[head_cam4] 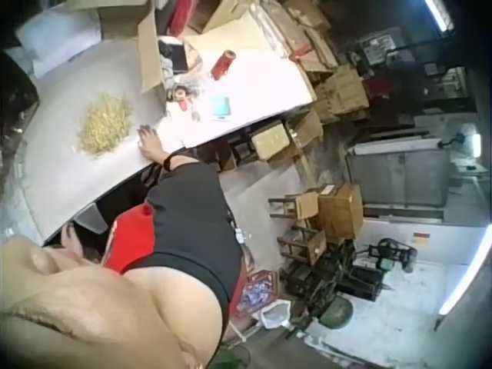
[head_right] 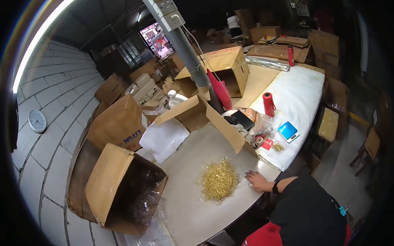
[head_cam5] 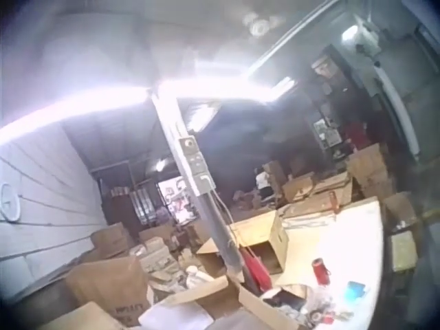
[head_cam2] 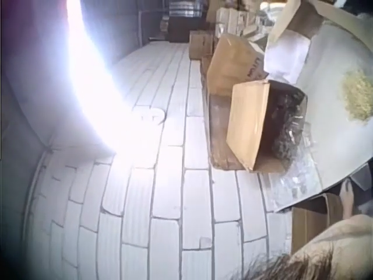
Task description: Collecting metal shavings from a production area and placing them into small plastic bags at a workstation.
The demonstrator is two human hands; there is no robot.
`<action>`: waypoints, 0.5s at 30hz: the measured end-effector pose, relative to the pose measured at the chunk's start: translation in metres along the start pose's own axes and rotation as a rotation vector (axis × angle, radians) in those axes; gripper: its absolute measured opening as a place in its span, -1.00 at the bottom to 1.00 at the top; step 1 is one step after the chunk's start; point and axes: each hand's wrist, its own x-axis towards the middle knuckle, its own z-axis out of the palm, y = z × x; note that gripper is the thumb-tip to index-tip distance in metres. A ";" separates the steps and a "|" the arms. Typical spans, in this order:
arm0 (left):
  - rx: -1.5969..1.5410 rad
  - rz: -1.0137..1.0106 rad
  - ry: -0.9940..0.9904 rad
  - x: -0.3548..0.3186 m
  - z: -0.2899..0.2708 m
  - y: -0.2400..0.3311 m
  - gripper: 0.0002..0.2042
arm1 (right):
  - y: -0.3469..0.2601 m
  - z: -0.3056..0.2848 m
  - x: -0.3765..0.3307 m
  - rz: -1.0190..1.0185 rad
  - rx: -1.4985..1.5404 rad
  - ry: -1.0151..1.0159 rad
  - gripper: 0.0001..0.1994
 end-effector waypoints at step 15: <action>0.484 0.479 0.001 0.187 0.001 -0.063 -0.49 | -0.099 0.006 0.124 1.189 0.365 0.008 -0.14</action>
